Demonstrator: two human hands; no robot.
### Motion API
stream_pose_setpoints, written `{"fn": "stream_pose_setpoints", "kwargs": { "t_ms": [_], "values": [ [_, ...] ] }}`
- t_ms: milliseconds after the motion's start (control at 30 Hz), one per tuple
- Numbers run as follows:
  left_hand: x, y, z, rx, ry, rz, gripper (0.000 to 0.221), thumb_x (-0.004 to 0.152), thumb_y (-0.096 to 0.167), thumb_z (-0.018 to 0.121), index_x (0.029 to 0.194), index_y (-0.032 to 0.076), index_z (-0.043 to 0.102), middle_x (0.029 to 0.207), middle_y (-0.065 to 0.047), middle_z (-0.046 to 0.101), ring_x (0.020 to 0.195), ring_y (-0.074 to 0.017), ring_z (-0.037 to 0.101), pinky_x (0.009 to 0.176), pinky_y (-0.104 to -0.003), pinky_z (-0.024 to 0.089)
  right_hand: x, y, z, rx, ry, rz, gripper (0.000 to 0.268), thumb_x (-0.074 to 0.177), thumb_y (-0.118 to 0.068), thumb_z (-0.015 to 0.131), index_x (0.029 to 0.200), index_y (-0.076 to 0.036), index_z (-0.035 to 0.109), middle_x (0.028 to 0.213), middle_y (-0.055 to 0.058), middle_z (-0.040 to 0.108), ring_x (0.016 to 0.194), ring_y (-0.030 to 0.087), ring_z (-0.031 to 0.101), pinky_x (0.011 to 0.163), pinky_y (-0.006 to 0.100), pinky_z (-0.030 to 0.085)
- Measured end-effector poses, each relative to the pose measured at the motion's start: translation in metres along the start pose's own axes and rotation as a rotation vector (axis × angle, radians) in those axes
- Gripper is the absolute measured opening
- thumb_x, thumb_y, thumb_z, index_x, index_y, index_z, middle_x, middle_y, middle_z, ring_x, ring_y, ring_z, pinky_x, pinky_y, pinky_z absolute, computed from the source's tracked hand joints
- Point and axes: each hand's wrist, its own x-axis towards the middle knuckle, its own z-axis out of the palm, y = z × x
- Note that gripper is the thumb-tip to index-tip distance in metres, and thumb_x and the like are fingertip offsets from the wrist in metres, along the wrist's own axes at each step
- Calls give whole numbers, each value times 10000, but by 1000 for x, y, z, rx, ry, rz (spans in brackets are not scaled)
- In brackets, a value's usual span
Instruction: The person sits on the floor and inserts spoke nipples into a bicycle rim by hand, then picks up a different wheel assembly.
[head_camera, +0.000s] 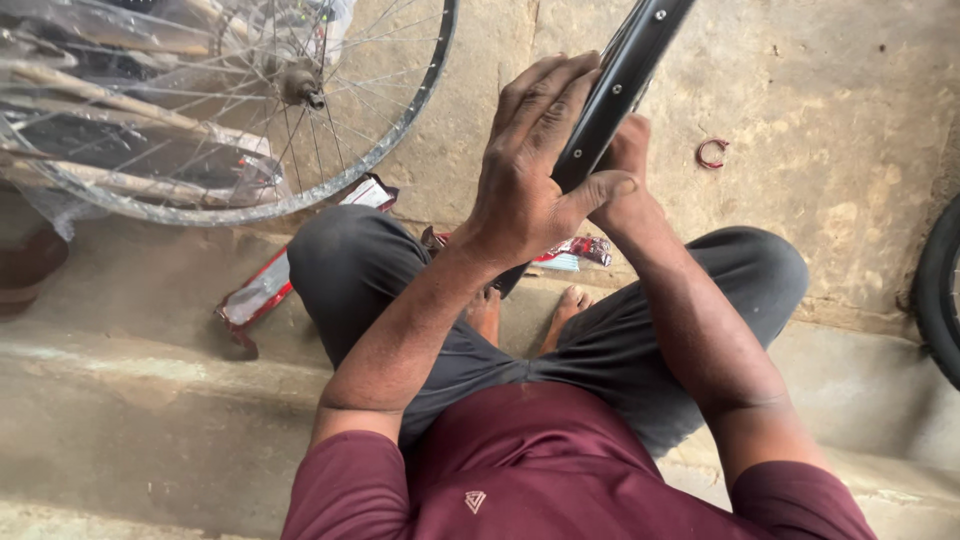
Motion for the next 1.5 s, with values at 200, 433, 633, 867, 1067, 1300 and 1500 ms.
{"fn": "stream_pose_setpoints", "kwargs": {
  "t_ms": [200,433,633,867,1067,1300,1500],
  "values": [
    [2,-4,-7,57,25,-15,837,928,570,759,1490,6,502,1567,-166,502,1512,-355,380,1284,-490,386,3,-20,-6,642,-206,54,558,860,-424,846,1213,-38,651,1149,51,693,1036,122,684,911,284,611],
    [3,5,-3,26,-7,-28,844,946,587,735,1502,-4,500,1566,-172,507,1519,-360,379,1290,-498,388,-13,-4,-10,807,-126,41,524,881,-345,840,1243,-20,644,1186,67,689,1118,134,673,1047,319,563],
    [4,5,-8,18,-20,-59,849,923,580,752,1493,3,501,1554,-179,514,1499,-358,379,1282,-501,387,-11,-20,7,510,172,-101,302,969,-320,824,1065,-109,630,1139,61,685,1037,116,676,925,248,578],
    [7,-3,-3,7,66,-60,842,948,599,698,1520,20,483,1568,-178,515,1493,-336,413,1300,-485,371,14,-32,-10,36,64,-463,275,989,-243,685,1003,29,648,1009,163,687,946,258,699,770,345,602],
    [0,8,12,3,96,-70,852,966,609,701,1514,2,464,1565,-202,505,1502,-359,391,1301,-491,365,6,14,10,-82,119,-218,152,929,-117,778,981,-22,671,836,65,656,717,133,679,656,311,565],
    [0,7,10,24,54,-55,874,936,625,707,1494,-9,485,1551,-184,516,1502,-353,373,1298,-492,362,16,38,-39,853,-448,46,360,837,-178,883,1087,-35,665,1054,85,722,957,166,719,872,307,622],
    [5,5,2,105,55,-53,868,884,606,738,1450,-19,529,1517,-175,539,1530,-363,376,1280,-501,351,-24,19,13,191,272,-89,285,936,-203,817,1087,-31,646,1102,97,701,983,174,671,820,317,553]
  ]
}}
